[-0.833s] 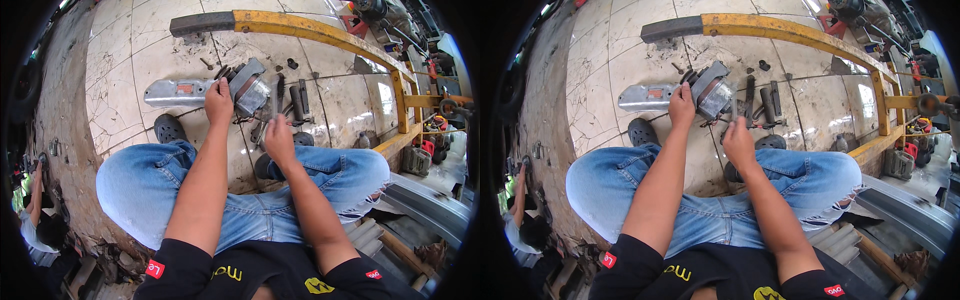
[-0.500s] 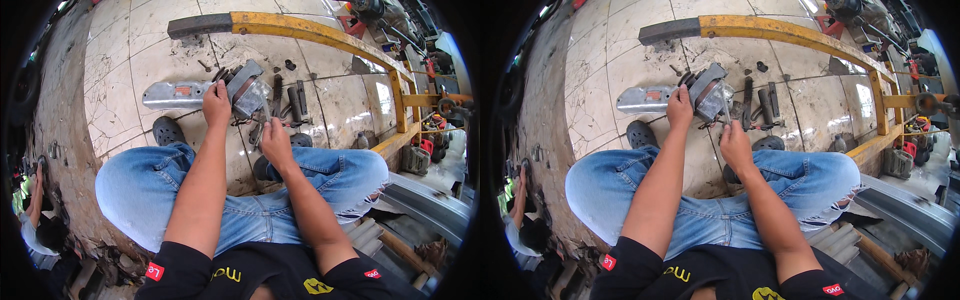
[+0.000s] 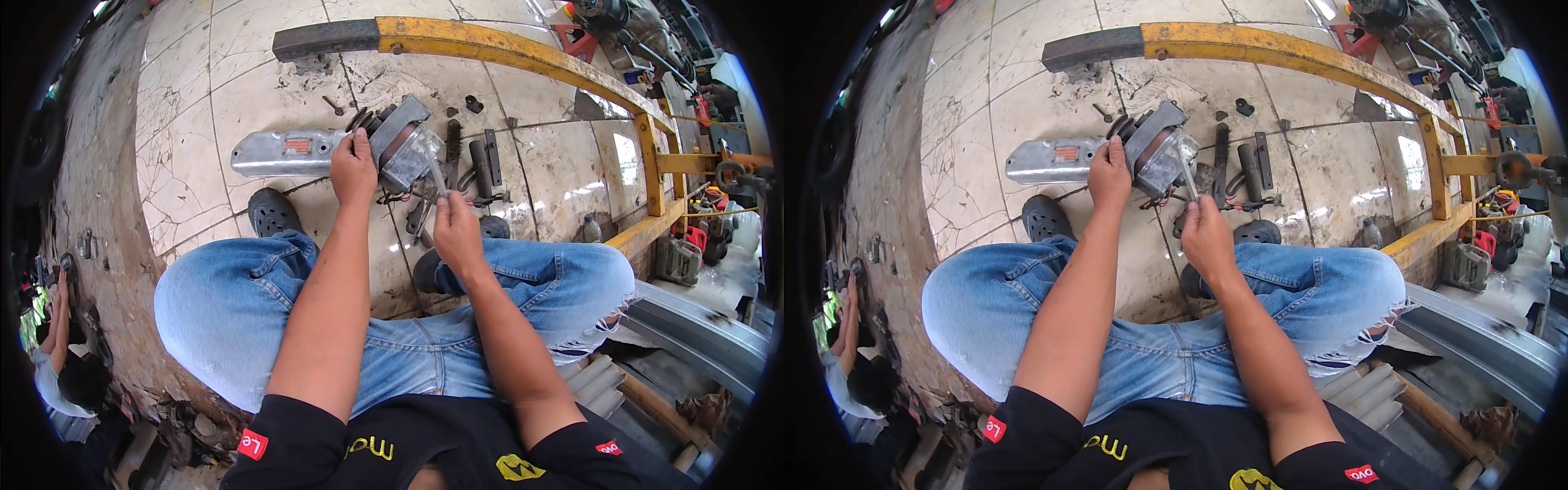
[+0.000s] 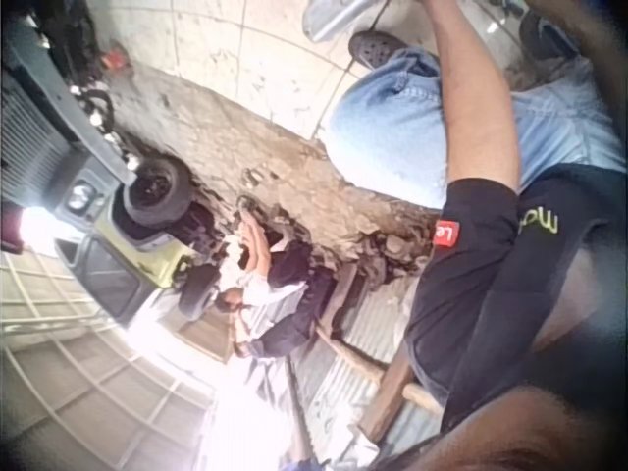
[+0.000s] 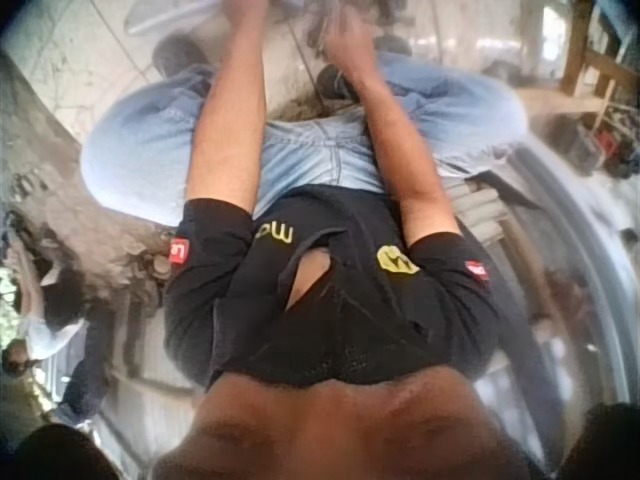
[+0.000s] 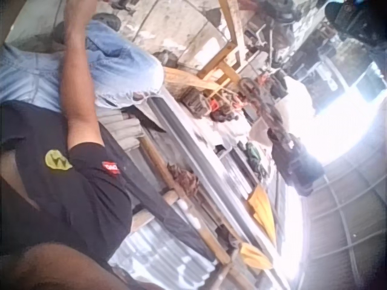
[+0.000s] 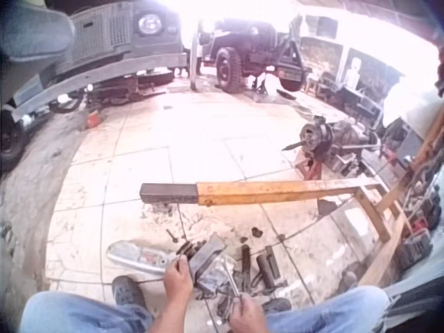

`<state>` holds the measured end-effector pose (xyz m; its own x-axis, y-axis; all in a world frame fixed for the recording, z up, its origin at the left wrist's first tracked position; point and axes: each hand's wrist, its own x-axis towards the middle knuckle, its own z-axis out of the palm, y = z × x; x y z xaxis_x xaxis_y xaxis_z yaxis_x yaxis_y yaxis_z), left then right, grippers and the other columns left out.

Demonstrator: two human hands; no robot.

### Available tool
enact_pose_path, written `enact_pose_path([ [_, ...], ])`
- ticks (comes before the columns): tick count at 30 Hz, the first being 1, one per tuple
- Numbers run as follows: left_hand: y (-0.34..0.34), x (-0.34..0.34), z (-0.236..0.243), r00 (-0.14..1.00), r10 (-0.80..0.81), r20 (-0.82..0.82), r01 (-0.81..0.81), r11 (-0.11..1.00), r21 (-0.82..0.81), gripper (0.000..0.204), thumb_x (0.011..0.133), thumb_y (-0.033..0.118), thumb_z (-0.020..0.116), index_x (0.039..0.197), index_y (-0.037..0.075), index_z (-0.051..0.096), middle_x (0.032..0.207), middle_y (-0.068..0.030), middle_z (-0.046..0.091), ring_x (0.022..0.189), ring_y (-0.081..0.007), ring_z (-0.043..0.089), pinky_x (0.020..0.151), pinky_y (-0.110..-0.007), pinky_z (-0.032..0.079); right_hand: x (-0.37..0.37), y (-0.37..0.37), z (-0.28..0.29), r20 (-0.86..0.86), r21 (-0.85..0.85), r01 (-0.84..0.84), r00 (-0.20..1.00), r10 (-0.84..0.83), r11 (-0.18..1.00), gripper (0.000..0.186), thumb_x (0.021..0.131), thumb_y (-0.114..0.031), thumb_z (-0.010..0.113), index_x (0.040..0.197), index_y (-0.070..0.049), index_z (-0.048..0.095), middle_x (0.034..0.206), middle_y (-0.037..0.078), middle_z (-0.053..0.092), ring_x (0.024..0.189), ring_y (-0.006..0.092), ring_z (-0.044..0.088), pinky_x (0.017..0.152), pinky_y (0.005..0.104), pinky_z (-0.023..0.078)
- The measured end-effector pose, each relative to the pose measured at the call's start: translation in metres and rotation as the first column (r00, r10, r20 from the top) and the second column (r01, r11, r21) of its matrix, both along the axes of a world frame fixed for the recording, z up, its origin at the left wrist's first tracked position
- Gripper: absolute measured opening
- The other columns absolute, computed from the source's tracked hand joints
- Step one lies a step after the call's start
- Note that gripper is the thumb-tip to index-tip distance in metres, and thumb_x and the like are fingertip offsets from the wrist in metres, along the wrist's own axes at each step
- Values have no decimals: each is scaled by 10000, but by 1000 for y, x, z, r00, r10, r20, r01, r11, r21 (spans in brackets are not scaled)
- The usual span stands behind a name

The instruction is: The person sits on the floor and uses a wrench and a hammer to adjust and tap a cylindrical mechanical component. They repeatedly tighten bolts and reposition the part while working in a cluttered workshop environment.

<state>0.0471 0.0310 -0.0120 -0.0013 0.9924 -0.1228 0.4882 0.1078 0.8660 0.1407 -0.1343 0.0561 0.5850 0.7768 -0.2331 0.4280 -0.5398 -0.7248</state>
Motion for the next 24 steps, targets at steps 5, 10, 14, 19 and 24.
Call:
enact_pose_path([
  [5,-2,3,0,1000,-13,19,13,1000,-4,501,1001,483,504,1018,18,690,972,-215,679,907,-406,637,808,-460,496,3,-4,-6,29,-5,-13,999,14,1000,190,1016,-209,469,971,-26,495,723,259,598,738,499,584,636,543,430],
  [10,1,2,-3,1000,1,-9,-1,999,33,496,1001,482,504,1008,23,693,972,-213,681,900,-400,636,799,-455,495,-4,2,8,-5,72,169,986,-169,983,204,1005,-210,483,946,-15,504,737,275,599,746,510,579,647,545,432],
  [14,1,2,4,1000,-5,3,5,1000,-24,495,1002,482,502,1000,23,687,961,-209,682,886,-400,638,787,-459,495,-1,-1,4,-52,-20,-13,999,12,1000,198,1006,-194,474,949,-9,512,741,275,604,742,500,587,639,533,439],
  [19,0,3,2,1000,-3,15,3,1000,5,499,1001,481,503,995,16,681,946,-213,681,873,-406,637,778,-463,496,4,0,-3,-13,7,-12,1000,12,1000,176,998,-179,479,1049,-20,534,742,263,622,753,483,613,656,547,439],
  [24,1,0,-2,1000,7,4,-7,1000,18,505,998,492,505,997,20,684,939,-202,682,867,-405,640,772,-460,499,-6,6,14,67,125,69,995,-77,990,426,985,-140,472,1391,-24,418,689,262,621,671,469,621,613,561,440],
])
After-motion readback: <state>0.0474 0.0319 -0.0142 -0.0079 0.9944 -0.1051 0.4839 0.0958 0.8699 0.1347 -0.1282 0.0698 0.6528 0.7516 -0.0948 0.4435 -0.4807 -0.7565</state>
